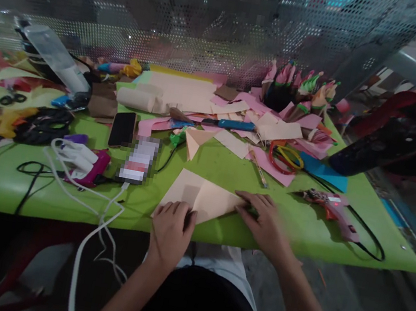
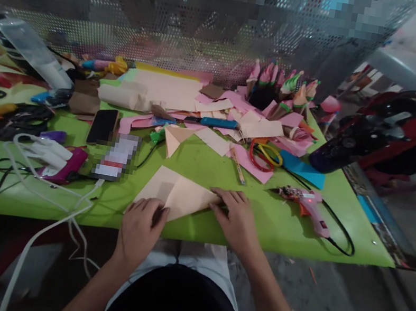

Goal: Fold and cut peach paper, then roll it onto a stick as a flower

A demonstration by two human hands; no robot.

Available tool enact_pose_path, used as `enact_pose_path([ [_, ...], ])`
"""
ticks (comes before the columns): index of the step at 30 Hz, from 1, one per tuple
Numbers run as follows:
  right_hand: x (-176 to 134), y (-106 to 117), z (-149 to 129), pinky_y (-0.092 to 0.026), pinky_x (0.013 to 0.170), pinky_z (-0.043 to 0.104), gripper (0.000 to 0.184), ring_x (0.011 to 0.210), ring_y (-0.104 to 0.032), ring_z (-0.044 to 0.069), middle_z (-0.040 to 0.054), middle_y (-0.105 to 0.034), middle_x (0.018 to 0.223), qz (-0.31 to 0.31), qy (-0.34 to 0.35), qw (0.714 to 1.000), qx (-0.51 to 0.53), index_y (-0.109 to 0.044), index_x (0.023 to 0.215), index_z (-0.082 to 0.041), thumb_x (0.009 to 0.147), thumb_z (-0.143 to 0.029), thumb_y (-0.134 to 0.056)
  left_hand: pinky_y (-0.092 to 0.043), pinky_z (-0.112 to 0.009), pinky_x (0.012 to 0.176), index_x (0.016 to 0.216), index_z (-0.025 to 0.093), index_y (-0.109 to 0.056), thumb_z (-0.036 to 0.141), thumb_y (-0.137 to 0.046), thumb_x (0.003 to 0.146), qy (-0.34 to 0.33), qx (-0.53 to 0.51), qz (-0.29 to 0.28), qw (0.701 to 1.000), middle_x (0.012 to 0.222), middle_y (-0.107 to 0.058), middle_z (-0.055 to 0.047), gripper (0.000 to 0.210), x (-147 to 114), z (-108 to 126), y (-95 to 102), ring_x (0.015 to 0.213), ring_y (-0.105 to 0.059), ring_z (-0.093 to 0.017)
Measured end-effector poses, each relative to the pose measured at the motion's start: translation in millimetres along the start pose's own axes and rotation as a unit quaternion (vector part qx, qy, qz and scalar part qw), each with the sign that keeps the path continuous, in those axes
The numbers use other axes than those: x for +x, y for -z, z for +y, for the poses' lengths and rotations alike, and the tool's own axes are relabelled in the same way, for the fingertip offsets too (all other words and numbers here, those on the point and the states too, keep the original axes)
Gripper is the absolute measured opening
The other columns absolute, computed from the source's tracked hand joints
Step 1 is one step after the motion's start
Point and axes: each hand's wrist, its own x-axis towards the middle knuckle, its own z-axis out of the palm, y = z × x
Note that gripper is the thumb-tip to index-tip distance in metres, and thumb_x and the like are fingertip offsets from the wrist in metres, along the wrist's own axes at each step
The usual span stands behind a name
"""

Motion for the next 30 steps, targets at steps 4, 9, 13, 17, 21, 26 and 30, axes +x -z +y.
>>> enact_pose_path([
  [4,-3.2,-4.4,-1.5,-0.050,0.087,0.044,0.035,0.098,-0.062,0.027,0.0092,-0.071,0.107,0.019,0.000,0.999,-0.025,-0.063,0.128,-0.027,0.096,-0.031,-0.049,-0.043,-0.036,0.075,0.083,0.021,-0.058,0.024,-0.056,0.091,0.014,0.012,-0.011,1.000,0.080,-0.068,-0.004,0.009,4.0,0.1,0.3,0.078,-0.061,-0.022],
  [9,-10.6,-5.9,-3.7,-0.049,0.092,0.046,0.032,0.107,-0.061,0.027,0.0107,-0.067,0.118,0.028,0.027,0.998,-0.044,-0.068,0.122,-0.028,0.098,-0.028,-0.047,-0.043,-0.035,0.074,0.083,0.022,-0.056,0.022,-0.058,0.089,0.015,0.014,-0.023,1.000,0.080,-0.068,-0.003,0.007,7.6,-1.4,1.8,0.077,-0.061,-0.022],
  [13,-18.0,-6.1,-5.1,-0.048,0.095,0.049,0.033,0.114,-0.059,0.029,0.0097,-0.063,0.132,0.017,0.027,0.997,-0.066,-0.066,0.125,-0.029,0.098,-0.026,-0.047,-0.043,-0.034,0.072,0.082,0.022,-0.055,0.021,-0.058,0.089,0.015,0.019,-0.027,0.999,0.078,-0.067,-0.002,0.008,9.9,-2.6,3.0,0.075,-0.061,-0.022],
  [17,-22.6,-5.9,-7.4,-0.048,0.094,0.048,0.034,0.116,-0.058,0.030,0.0090,-0.062,0.137,0.007,0.031,0.994,-0.105,-0.065,0.127,-0.026,0.099,-0.028,-0.046,-0.042,-0.033,0.069,0.081,0.022,-0.054,0.021,-0.058,0.088,0.026,0.030,-0.045,0.998,0.077,-0.067,-0.001,0.008,13.4,-2.6,4.1,0.073,-0.062,-0.021],
  [21,-23.0,-5.6,-8.8,-0.047,0.093,0.047,0.035,0.117,-0.058,0.030,0.0086,-0.062,0.138,0.001,0.032,0.992,-0.124,-0.065,0.128,-0.026,0.099,-0.027,-0.046,-0.042,-0.032,0.068,0.081,0.022,-0.054,0.021,-0.059,0.088,0.038,0.040,-0.051,0.997,0.078,-0.068,-0.001,0.009,15.6,-1.7,5.2,0.073,-0.062,-0.021],
  [26,-22.5,-5.4,-8.6,-0.048,0.093,0.044,0.036,0.116,-0.058,0.028,0.0075,-0.062,0.137,0.006,0.034,0.989,-0.141,-0.063,0.131,-0.026,0.098,-0.027,-0.049,-0.042,-0.030,0.067,0.081,0.022,-0.055,0.019,-0.061,0.086,0.045,0.042,-0.049,0.997,0.078,-0.068,0.000,0.008,16.8,-0.7,5.8,0.073,-0.063,-0.020],
  [30,-22.3,-5.6,-9.0,-0.047,0.092,0.043,0.036,0.115,-0.059,0.028,0.0073,-0.063,0.136,0.014,0.044,0.987,-0.153,-0.063,0.131,-0.024,0.098,-0.026,-0.050,-0.041,-0.030,0.065,0.080,0.021,-0.055,0.019,-0.062,0.086,0.046,0.040,-0.047,0.997,0.077,-0.067,0.000,0.009,18.6,-1.6,6.1,0.073,-0.063,-0.019],
])
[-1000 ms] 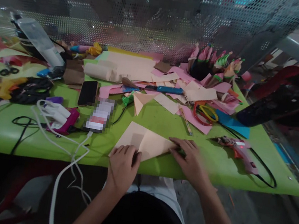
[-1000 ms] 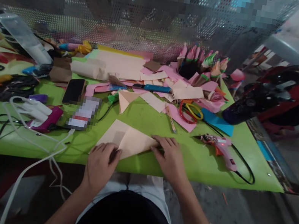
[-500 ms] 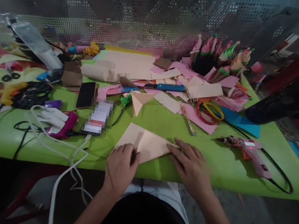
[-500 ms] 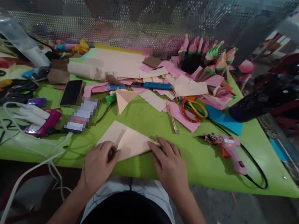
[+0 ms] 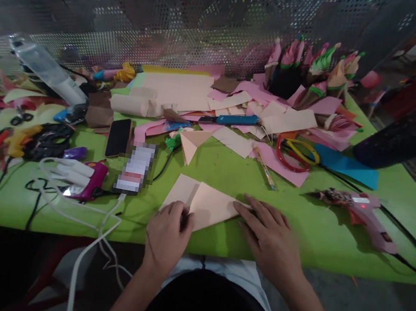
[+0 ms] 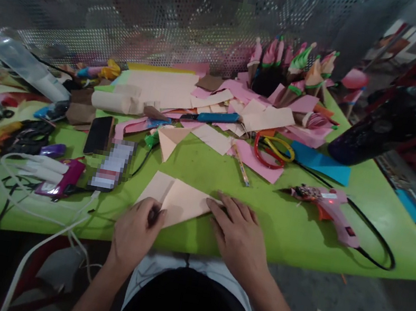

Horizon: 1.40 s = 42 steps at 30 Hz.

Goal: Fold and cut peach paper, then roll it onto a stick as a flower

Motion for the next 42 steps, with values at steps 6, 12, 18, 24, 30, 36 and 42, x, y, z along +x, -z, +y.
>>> enact_pose_path([
  [6,1.5,1.6,-2.7,-0.047,0.093,0.042,0.035,0.115,-0.059,0.027,0.0065,-0.063,0.136,0.001,-0.004,1.000,-0.006,-0.065,0.129,-0.025,0.097,-0.024,-0.050,-0.041,-0.029,0.064,0.079,0.021,-0.055,0.019,-0.061,0.086,-0.002,0.004,-0.006,1.000,0.076,-0.067,0.000,0.009,1.9,-0.7,1.7,0.070,-0.062,-0.019],
  [12,3.0,4.0,-4.5,-0.046,0.092,0.042,0.035,0.114,-0.058,0.027,0.0053,-0.063,0.137,0.000,-0.006,1.000,-0.003,-0.064,0.129,-0.025,0.098,-0.025,-0.049,-0.042,-0.029,0.064,0.080,0.021,-0.056,0.020,-0.060,0.086,-0.002,-0.003,-0.008,1.000,0.076,-0.067,0.000,0.007,1.4,-2.0,2.1,0.069,-0.062,-0.019],
  [18,3.5,4.4,-4.8,-0.045,0.093,0.041,0.035,0.115,-0.058,0.027,0.0045,-0.063,0.136,-0.002,-0.012,1.000,0.004,-0.064,0.129,-0.025,0.097,-0.024,-0.049,-0.045,-0.029,0.063,0.087,0.021,-0.057,0.021,-0.061,0.086,-0.013,-0.012,0.015,1.000,0.074,-0.066,0.000,0.005,-0.6,-4.7,-1.6,0.069,-0.063,-0.019],
  [24,1.1,0.9,-1.8,-0.045,0.091,0.041,0.035,0.114,-0.058,0.027,0.0036,-0.064,0.135,0.001,-0.002,1.000,-0.006,-0.063,0.129,-0.026,0.098,-0.025,-0.048,-0.052,-0.039,0.083,0.110,0.019,-0.060,0.015,-0.055,0.088,-0.088,0.009,0.095,0.992,0.106,-0.067,-0.011,0.023,-0.1,1.3,-2.3,0.097,-0.063,-0.026],
  [30,-5.5,-4.8,5.4,-0.047,0.085,0.042,0.037,0.111,-0.061,0.028,0.0034,-0.066,0.131,0.019,0.023,0.999,-0.027,-0.061,0.131,-0.028,0.099,-0.029,-0.043,-0.040,-0.031,0.113,0.131,0.025,-0.059,0.012,-0.043,0.095,-0.265,-0.051,-0.051,0.962,0.140,-0.059,-0.002,0.042,1.9,2.9,-12.4,0.134,-0.047,-0.015],
  [36,-7.3,-10.3,11.4,-0.049,0.082,0.042,0.038,0.108,-0.063,0.028,0.0036,-0.067,0.130,0.028,0.045,0.998,-0.039,-0.061,0.131,-0.028,0.100,-0.032,-0.040,-0.029,-0.044,0.119,0.147,0.027,-0.044,0.037,-0.054,0.091,-0.247,-0.064,-0.102,0.961,0.157,-0.039,-0.008,0.058,-8.6,3.7,-9.7,0.147,-0.031,-0.025],
  [42,-5.2,-7.9,8.1,-0.049,0.089,0.045,0.047,0.115,-0.061,0.029,0.0068,-0.061,0.139,0.028,0.019,0.999,-0.039,-0.048,0.144,-0.032,0.097,-0.028,-0.044,-0.028,-0.045,0.118,0.150,0.034,-0.038,0.049,-0.056,0.089,-0.268,-0.036,-0.096,0.958,0.162,-0.029,-0.007,0.065,-12.0,1.5,-13.0,0.148,-0.027,-0.028],
])
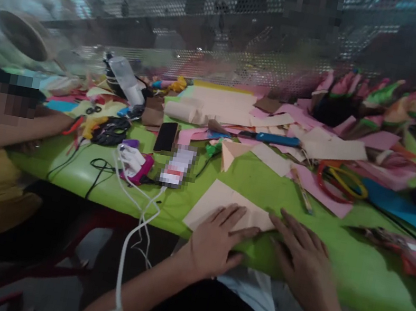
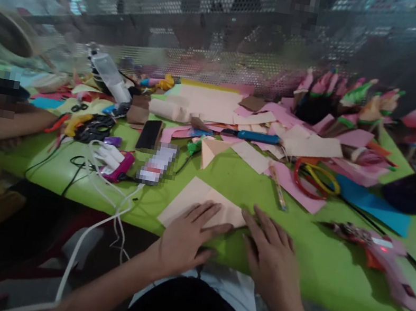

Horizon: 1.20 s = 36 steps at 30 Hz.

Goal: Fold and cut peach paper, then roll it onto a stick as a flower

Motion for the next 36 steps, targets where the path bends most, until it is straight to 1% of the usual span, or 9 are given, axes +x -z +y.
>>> enact_pose_path([
  [3,-2.1,8.1,-16.1,-0.040,0.105,0.047,0.060,0.129,-0.054,0.028,0.0099,-0.054,0.146,0.011,0.024,1.000,0.015,-0.032,0.154,-0.028,0.096,-0.024,-0.047,-0.028,-0.046,0.118,0.150,0.033,-0.037,0.048,-0.054,0.091,-0.006,0.013,0.001,1.000,0.161,-0.030,-0.008,0.062,2.4,-2.9,-2.4,0.149,-0.026,-0.028],
  [5,-4.6,12.1,-30.0,-0.036,0.109,0.046,0.062,0.134,-0.050,0.025,0.0095,-0.053,0.148,-0.032,0.075,0.996,0.036,-0.030,0.155,-0.026,0.096,-0.027,-0.049,-0.029,-0.047,0.117,0.148,0.026,-0.041,0.047,-0.053,0.092,-0.013,0.025,0.001,1.000,0.160,-0.033,-0.011,0.061,3.6,-4.2,-3.3,0.149,-0.027,-0.029],
  [7,-7.0,13.9,-41.0,-0.034,0.111,0.047,0.060,0.136,-0.048,0.024,0.0082,-0.052,0.148,-0.077,0.091,0.992,0.044,-0.032,0.153,-0.026,0.096,-0.031,-0.050,-0.031,-0.047,0.117,0.144,0.021,-0.047,0.046,-0.052,0.093,-0.016,0.032,0.005,0.999,0.159,-0.035,-0.014,0.057,4.2,-4.8,-3.5,0.148,-0.028,-0.030],
  [11,-9.9,14.5,-42.7,-0.029,0.114,0.050,0.056,0.138,-0.046,0.023,0.0084,-0.048,0.152,-0.110,0.047,0.992,0.031,-0.034,0.152,-0.023,0.098,-0.031,-0.047,-0.033,-0.048,0.116,0.142,0.023,-0.049,0.045,-0.052,0.093,-0.014,0.027,0.016,0.999,0.158,-0.035,-0.014,0.054,4.5,-4.2,-2.2,0.147,-0.031,-0.031],
  [15,-11.1,14.5,-28.9,-0.024,0.115,0.051,0.054,0.136,-0.049,0.023,0.0086,-0.052,0.148,-0.099,-0.007,0.995,0.016,-0.034,0.151,-0.023,0.097,-0.024,-0.044,-0.034,-0.048,0.115,0.148,0.029,-0.042,0.045,-0.054,0.092,-0.014,0.029,0.023,0.999,0.159,-0.036,-0.011,0.058,5.9,-3.7,-1.3,0.146,-0.033,-0.030],
  [20,-12.6,12.3,-22.0,-0.023,0.114,0.052,0.053,0.133,-0.052,0.024,0.0097,-0.055,0.145,-0.076,-0.034,0.997,0.004,-0.034,0.151,-0.024,0.098,-0.023,-0.041,-0.031,-0.050,0.117,0.149,0.032,-0.040,0.043,-0.052,0.094,-0.008,0.041,0.026,0.999,0.159,-0.036,-0.007,0.058,1.4,-4.6,-1.3,0.146,-0.033,-0.028],
  [25,-13.6,11.1,-23.4,-0.022,0.114,0.053,0.053,0.132,-0.053,0.025,0.0095,-0.057,0.144,-0.067,-0.033,0.997,-0.010,-0.033,0.151,-0.025,0.099,-0.026,-0.042,-0.025,-0.051,0.120,0.149,0.032,-0.039,0.036,-0.049,0.095,0.002,0.053,0.037,0.998,0.157,-0.041,-0.002,0.055,-18.7,-8.7,4.5,0.145,-0.035,-0.025],
  [31,-15.3,11.8,-23.3,-0.028,0.112,0.053,0.057,0.133,-0.052,0.026,0.0099,-0.057,0.143,-0.060,-0.031,0.997,-0.025,-0.030,0.154,-0.027,0.099,-0.026,-0.043,-0.022,-0.050,0.121,0.147,0.028,-0.043,0.034,-0.050,0.095,0.033,0.078,0.050,0.995,0.149,-0.051,-0.005,0.053,-51.0,-13.4,9.3,0.142,-0.041,-0.025],
  [36,-16.4,10.9,-22.8,-0.030,0.110,0.054,0.056,0.133,-0.051,0.027,0.0090,-0.056,0.145,-0.061,-0.024,0.997,-0.036,-0.031,0.154,-0.027,0.099,-0.026,-0.042,-0.017,-0.050,0.122,0.146,0.028,-0.046,0.032,-0.047,0.097,0.056,0.083,0.070,0.993,0.146,-0.055,-0.002,0.049,-77.1,-17.4,11.9,0.140,-0.044,-0.024],
])
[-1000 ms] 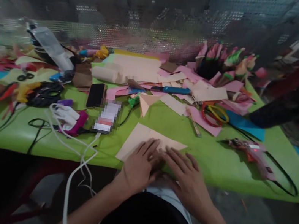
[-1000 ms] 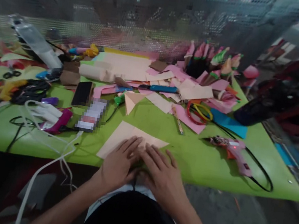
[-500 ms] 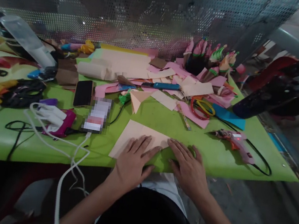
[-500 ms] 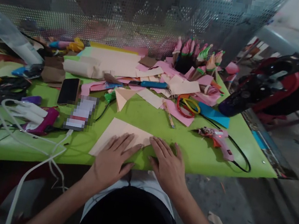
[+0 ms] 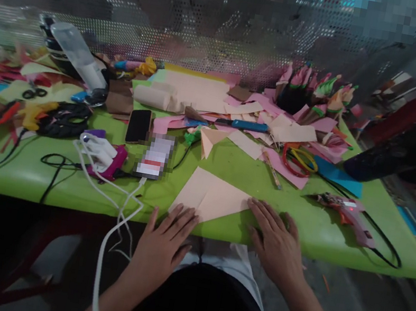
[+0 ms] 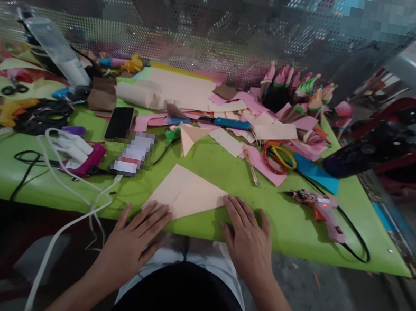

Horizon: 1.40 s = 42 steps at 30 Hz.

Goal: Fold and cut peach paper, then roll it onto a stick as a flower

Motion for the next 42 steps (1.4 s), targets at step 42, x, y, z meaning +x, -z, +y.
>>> enact_pose_path([
  [42,-9.2,25.0,-16.7,-0.046,0.093,0.044,0.047,0.112,-0.059,0.029,0.0124,-0.064,0.129,-0.024,0.018,0.998,0.048,-0.055,0.137,-0.023,0.091,-0.033,-0.059,-0.030,-0.054,0.117,0.149,0.029,-0.038,0.043,-0.059,0.091,-0.081,-0.073,-0.071,0.992,0.145,-0.052,-0.008,0.063,59.0,34.2,-0.3,0.139,-0.042,-0.029],
])
